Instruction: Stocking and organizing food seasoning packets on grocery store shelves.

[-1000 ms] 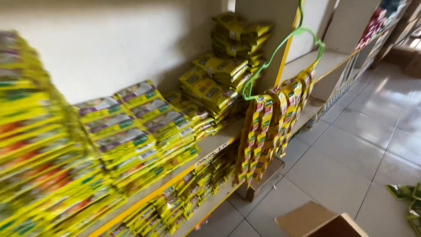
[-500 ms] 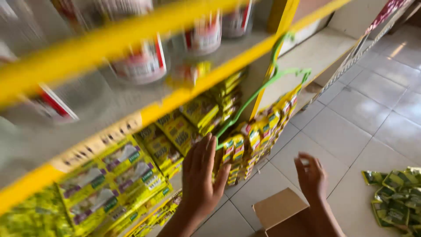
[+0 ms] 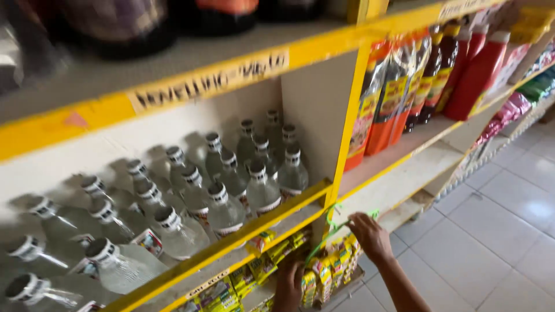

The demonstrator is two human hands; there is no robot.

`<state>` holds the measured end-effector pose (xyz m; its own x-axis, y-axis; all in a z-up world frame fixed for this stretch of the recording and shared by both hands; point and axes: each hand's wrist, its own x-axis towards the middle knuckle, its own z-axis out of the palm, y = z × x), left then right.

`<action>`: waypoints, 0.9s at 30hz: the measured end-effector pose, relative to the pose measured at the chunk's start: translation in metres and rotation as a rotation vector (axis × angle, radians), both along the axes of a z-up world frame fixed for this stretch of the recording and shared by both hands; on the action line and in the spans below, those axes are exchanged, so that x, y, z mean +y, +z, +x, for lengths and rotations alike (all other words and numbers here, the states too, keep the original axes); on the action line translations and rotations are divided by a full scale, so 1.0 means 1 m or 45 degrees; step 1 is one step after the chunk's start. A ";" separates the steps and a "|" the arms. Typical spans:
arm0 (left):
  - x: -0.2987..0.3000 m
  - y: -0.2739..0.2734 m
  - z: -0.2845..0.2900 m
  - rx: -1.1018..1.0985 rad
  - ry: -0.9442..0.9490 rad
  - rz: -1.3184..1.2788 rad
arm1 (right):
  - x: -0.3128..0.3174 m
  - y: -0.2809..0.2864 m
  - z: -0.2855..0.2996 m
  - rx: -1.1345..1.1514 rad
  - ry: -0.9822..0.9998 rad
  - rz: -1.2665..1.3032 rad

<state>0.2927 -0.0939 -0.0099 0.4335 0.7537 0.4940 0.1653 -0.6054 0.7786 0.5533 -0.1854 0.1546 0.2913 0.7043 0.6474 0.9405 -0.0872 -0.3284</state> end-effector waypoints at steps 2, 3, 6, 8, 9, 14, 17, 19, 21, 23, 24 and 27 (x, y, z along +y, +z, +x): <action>-0.002 -0.015 0.004 -0.002 0.038 0.049 | -0.008 0.009 0.000 0.000 0.036 -0.022; -0.005 -0.016 0.004 0.011 0.058 0.039 | -0.013 0.013 -0.001 0.018 0.048 -0.038; -0.030 -0.007 -0.009 0.087 0.113 -0.031 | -0.031 0.019 -0.006 0.034 0.105 -0.066; -0.046 0.007 -0.021 0.150 0.128 -0.078 | -0.041 0.024 -0.008 0.035 0.132 -0.065; -0.056 0.014 -0.026 0.204 0.125 -0.119 | -0.046 0.028 -0.008 -0.021 0.135 -0.033; -0.110 0.133 -0.056 0.302 0.117 -0.147 | -0.076 0.072 -0.017 -0.116 0.096 0.085; -0.133 0.260 -0.069 0.321 0.062 -0.084 | -0.081 0.107 -0.016 -0.050 0.069 0.277; -0.147 0.333 -0.076 0.348 -0.042 -0.013 | -0.088 0.140 -0.016 0.120 0.059 0.477; -0.158 0.396 -0.081 0.299 -0.032 0.093 | -0.094 0.191 -0.015 0.081 0.067 0.531; -0.163 0.453 -0.083 0.253 -0.027 0.213 | -0.095 0.235 -0.007 0.042 0.070 0.599; -0.165 0.479 -0.082 0.284 -0.020 0.288 | -0.093 0.254 -0.001 0.030 0.088 0.660; -0.164 0.546 -0.074 0.310 0.027 0.457 | -0.087 0.317 0.020 -0.039 0.147 0.768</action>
<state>0.2191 -0.2575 0.5362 0.5558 0.5630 0.6117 0.3337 -0.8250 0.4561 0.5730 -0.2723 0.4715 0.2099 0.2370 0.9486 0.9426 0.2085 -0.2607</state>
